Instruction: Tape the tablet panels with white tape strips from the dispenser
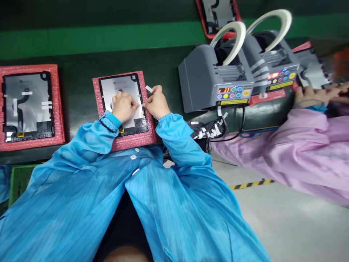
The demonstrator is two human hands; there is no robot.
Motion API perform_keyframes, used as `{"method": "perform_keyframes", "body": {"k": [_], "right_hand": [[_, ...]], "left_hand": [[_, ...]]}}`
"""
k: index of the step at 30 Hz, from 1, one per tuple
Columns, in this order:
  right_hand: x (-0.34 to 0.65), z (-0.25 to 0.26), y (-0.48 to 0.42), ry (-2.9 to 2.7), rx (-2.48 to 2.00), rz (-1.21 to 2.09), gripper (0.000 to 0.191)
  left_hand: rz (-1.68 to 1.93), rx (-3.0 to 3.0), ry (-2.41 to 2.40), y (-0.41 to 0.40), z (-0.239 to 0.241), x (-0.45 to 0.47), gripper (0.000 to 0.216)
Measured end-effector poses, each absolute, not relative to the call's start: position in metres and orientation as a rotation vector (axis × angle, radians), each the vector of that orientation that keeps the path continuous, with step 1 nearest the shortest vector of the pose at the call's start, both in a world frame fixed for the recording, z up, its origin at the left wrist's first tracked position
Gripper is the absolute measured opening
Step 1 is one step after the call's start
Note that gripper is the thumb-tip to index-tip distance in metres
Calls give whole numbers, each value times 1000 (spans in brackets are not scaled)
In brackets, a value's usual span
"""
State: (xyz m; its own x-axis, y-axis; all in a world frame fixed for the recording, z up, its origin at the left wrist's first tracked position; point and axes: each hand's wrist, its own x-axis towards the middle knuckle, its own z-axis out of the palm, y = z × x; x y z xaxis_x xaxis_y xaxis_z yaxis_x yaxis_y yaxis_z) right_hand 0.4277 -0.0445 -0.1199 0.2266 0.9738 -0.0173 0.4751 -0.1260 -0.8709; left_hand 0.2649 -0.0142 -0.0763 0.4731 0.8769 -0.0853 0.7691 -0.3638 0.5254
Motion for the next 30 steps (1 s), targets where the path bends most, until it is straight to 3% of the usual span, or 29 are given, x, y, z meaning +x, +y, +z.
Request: {"method": "perform_keyframes", "body": {"k": [5,17,25,30], "right_hand": [[448,-115,-47,-1423,-1772,662,62],[430,-73,-53,-1683,-1591,909,28],[439,-84,-48,-1501,-1718,826,32],[431,-96,-41,-1616,-1712,748,22]], "left_hand": [[419,2228,1387,-8,-84,259,16],[387,2257,1162,15,-66,253,15],[261,2162,1255,15,-70,257,13],[238,2168,1240,16,-73,259,16]]}}
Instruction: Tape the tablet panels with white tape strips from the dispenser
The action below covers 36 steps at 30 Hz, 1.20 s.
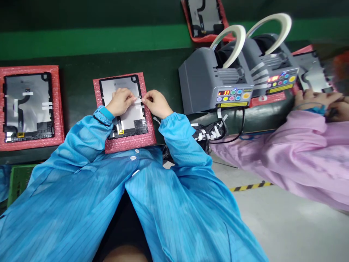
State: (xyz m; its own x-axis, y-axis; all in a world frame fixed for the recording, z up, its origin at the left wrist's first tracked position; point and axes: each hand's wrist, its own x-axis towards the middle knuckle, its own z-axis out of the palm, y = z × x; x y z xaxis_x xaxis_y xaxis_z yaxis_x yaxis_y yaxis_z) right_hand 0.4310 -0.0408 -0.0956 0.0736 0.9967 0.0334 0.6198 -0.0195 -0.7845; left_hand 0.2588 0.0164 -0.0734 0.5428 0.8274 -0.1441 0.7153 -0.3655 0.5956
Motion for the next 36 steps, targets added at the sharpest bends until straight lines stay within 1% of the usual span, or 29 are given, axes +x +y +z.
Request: {"method": "perform_keyframes", "body": {"k": [3,5,8,12,19,23,25,28,32,34,36], "right_hand": [[427,-104,-37,-1690,-1784,626,18],[427,-109,-36,-1704,-1839,565,19],[428,-117,-35,-1698,-1879,535,22],[429,-121,-35,-1709,-1895,520,19],[427,-125,-32,-1730,-1886,499,20],[430,-124,-32,-1672,-1909,513,25],[431,-119,-37,-1641,-1925,480,26],[423,-112,-55,-1636,-1970,385,22],[400,-110,-80,-1783,-1967,314,40],[395,-111,-84,-1793,-1972,294,41],[398,-111,-83,-1738,-1989,291,38]], "left_hand": [[261,2189,1283,15,-79,262,20],[276,2214,1315,14,-84,265,20],[292,2264,1310,13,-90,267,20],[330,2300,1297,11,-94,266,20],[305,2317,1296,6,-89,267,16],[261,2331,1310,2,-82,266,15],[268,2330,1315,1,-79,265,12],[287,2319,1325,-1,-79,265,7],[340,2325,1301,0,-81,267,7],[377,2329,1324,1,-78,260,10],[388,2319,1459,1,-68,243,17]]}}
